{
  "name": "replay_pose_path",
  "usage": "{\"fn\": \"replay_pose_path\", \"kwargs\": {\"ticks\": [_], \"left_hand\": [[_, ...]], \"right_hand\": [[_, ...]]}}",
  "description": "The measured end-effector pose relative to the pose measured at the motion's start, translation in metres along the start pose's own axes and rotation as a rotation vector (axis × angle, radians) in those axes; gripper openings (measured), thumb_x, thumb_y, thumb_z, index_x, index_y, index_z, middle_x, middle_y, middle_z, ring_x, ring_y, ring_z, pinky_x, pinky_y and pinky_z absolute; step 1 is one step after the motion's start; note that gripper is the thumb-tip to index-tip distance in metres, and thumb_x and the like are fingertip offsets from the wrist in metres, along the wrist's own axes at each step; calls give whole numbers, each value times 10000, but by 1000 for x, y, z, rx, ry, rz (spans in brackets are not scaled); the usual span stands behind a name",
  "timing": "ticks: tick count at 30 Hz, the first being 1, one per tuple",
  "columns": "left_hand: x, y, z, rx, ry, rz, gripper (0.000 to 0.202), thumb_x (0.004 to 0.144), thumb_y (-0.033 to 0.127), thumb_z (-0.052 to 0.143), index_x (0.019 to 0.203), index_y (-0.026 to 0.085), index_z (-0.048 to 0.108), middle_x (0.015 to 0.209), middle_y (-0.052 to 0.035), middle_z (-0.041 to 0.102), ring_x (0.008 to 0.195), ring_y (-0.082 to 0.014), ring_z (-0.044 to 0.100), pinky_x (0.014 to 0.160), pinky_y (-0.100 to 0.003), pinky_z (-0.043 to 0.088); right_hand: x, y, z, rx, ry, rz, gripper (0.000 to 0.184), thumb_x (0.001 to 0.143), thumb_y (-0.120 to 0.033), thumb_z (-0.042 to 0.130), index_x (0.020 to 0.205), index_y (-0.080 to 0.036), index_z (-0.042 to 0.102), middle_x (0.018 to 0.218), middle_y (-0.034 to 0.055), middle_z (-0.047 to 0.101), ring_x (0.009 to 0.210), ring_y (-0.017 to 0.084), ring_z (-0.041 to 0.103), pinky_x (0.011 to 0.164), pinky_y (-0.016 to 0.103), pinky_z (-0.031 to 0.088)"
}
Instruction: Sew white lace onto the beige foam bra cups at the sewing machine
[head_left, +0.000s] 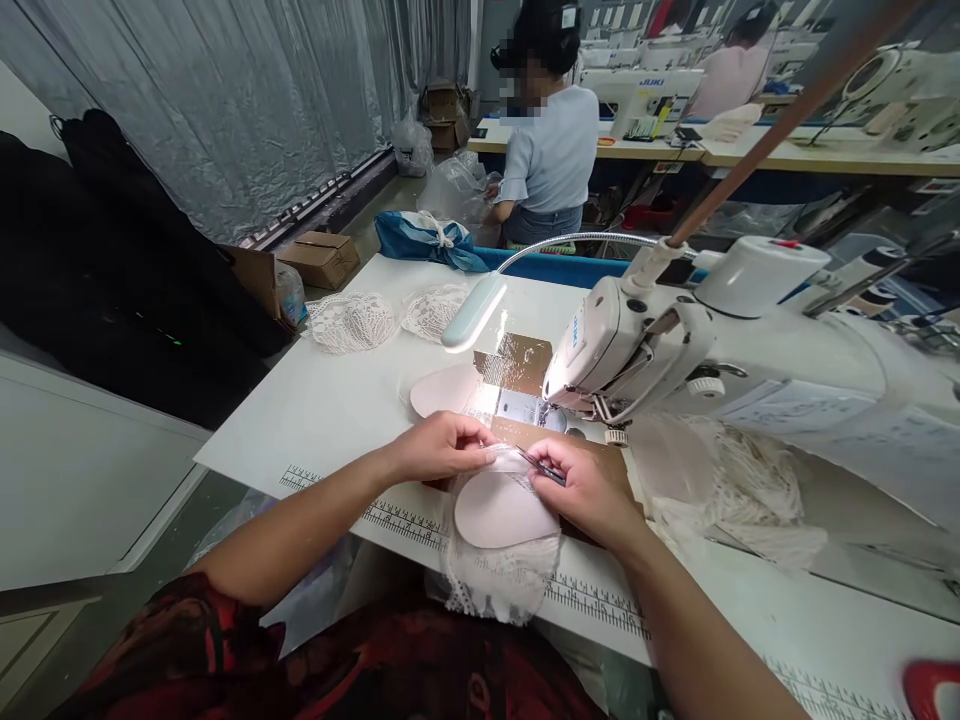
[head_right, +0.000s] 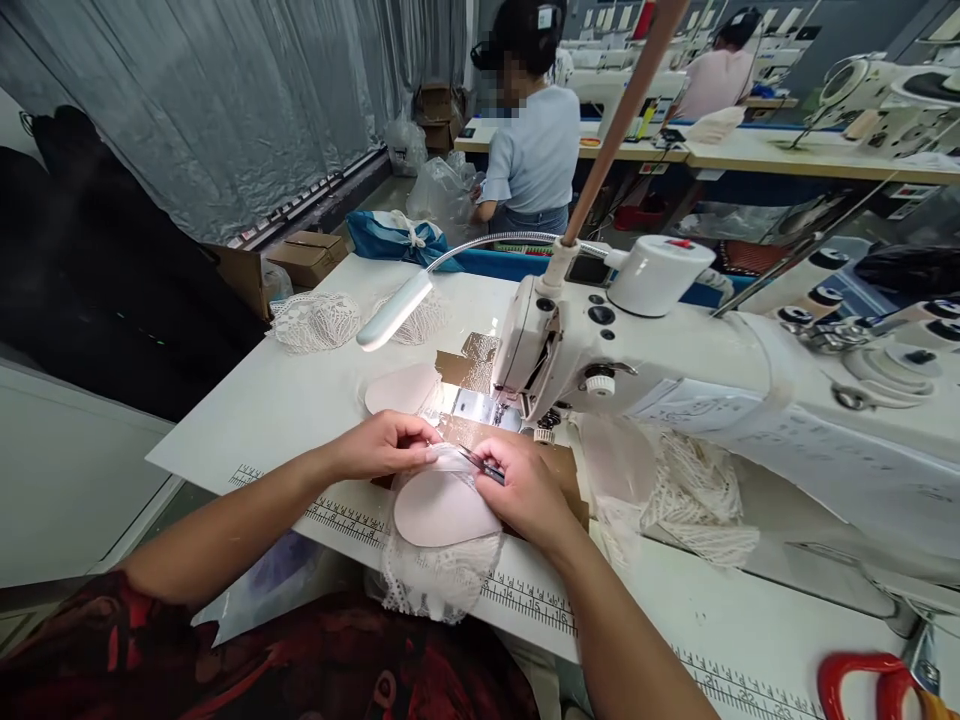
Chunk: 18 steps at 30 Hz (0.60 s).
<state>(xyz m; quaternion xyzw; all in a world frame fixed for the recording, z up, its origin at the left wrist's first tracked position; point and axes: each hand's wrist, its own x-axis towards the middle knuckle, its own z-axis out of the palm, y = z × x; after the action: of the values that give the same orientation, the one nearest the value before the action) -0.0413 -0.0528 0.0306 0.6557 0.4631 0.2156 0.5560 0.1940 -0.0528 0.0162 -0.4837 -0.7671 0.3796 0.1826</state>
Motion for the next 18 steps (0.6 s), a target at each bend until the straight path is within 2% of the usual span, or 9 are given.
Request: {"fn": "replay_pose_path", "kwargs": {"ticks": [2,4,6,7,9,10,12,15,18], "left_hand": [[-2,7,-12,146,141,39,308,818,415,612,942,141,678,606,29,529,541,-86,454,535,-204,371],[0,14,-25,301,304,110,298,825,404,593,958,152,682,694,0,574,638,-117,520,611,-224,416],[10,17,-37,464,405,153,327,813,389,591,1042,169,669,941,-54,623,837,-174,573,711,-253,443],[17,17,-42,532,423,139,372,789,376,611,1102,178,649,1081,-76,605,952,-210,566,765,-271,444],[32,13,-49,594,399,48,500,715,341,668,1183,178,602,1236,-107,551,1095,-276,521,831,-301,432],[39,10,-52,591,377,-5,534,679,320,689,1183,168,597,1230,-118,560,1102,-294,519,833,-307,429],[49,3,-52,552,335,-83,481,641,289,702,1095,146,629,1096,-118,628,1017,-296,564,775,-299,439],[50,-6,-48,464,244,-115,276,702,335,651,890,133,663,860,-80,671,793,-235,623,617,-260,443],[41,-9,-42,169,102,-99,287,770,409,615,815,127,644,783,-56,664,686,-180,618,568,-242,448]], "right_hand": [[-1,2,-2,-158,137,20,92,813,-316,564,823,-233,601,815,12,649,712,193,578,635,315,413],[-1,3,-1,-245,278,-16,121,832,-319,545,877,-229,612,883,45,664,745,212,599,653,329,431],[-2,0,4,-267,313,-152,173,835,-246,518,967,-236,630,984,74,675,840,233,623,708,340,454],[-2,-2,8,-264,276,-244,231,821,-199,514,1012,-244,636,1063,81,670,910,241,625,748,342,460],[-3,-7,16,-228,128,-417,338,786,-135,517,1073,-264,639,1222,78,623,1029,248,607,813,337,458],[-3,-9,19,-200,38,-477,361,775,-123,521,1081,-273,641,1255,73,609,1044,245,604,819,330,456],[-3,-11,21,-154,-125,-539,364,767,-110,518,1069,-272,642,1174,68,650,961,221,627,774,307,455],[-3,-8,16,-166,-232,-478,275,767,-113,509,970,-241,643,859,30,692,760,181,615,675,283,427],[-1,-2,9,-154,-176,-283,125,831,-222,510,756,-216,610,693,11,636,654,162,562,620,278,401]]}}
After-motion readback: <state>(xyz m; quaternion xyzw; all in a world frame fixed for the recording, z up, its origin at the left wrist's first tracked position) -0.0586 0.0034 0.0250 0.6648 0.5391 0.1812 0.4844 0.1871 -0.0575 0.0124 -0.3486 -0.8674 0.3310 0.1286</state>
